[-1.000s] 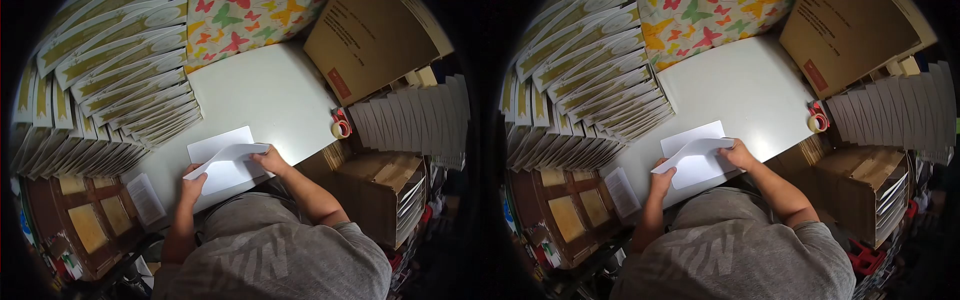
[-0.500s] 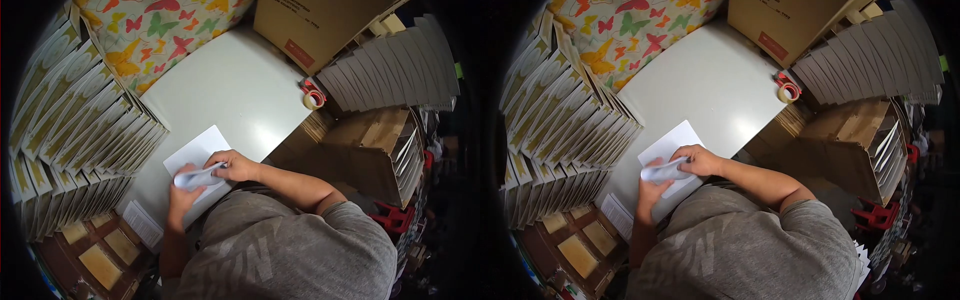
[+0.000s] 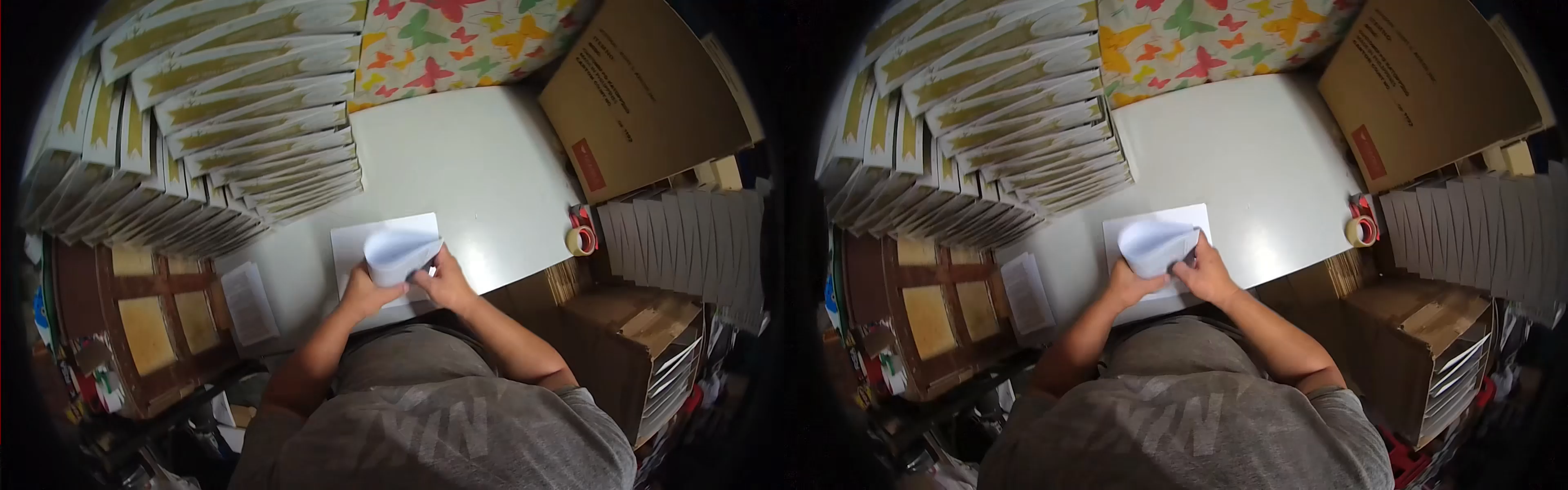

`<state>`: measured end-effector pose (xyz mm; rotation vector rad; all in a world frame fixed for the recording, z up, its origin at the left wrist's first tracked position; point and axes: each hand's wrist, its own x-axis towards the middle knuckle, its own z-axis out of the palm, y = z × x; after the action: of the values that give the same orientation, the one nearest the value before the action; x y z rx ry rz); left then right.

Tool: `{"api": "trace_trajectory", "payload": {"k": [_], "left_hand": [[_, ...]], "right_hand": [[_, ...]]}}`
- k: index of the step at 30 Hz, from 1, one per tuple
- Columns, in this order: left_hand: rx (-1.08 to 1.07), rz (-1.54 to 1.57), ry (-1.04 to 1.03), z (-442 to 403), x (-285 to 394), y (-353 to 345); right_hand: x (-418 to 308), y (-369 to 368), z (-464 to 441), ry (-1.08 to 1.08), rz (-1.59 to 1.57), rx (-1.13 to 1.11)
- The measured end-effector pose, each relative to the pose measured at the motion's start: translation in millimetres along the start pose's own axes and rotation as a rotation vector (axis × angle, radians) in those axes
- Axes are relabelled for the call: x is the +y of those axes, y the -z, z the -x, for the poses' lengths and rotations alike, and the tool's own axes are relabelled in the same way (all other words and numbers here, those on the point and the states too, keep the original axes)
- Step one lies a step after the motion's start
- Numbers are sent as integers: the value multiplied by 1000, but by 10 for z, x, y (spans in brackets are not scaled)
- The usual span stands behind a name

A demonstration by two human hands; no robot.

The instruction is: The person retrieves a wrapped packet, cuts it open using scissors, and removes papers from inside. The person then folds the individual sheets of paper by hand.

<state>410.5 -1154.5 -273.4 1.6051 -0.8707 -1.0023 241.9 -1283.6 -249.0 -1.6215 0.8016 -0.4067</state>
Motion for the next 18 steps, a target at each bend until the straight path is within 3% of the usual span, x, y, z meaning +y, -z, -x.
{"api": "trace_trajectory", "payload": {"k": [4,9,14,18], "left_hand": [[44,513,255,49,678,153],[37,699,335,193,852,225],[79,658,334,299,857,263],[86,667,342,328,874,329]], "right_hand": [[-669,220,-172,-22,-456,-186],[-671,17,-239,-95,-619,-205],[-797,-82,-229,-56,-478,-225],[-847,-121,-252,-89,-560,-264]]}}
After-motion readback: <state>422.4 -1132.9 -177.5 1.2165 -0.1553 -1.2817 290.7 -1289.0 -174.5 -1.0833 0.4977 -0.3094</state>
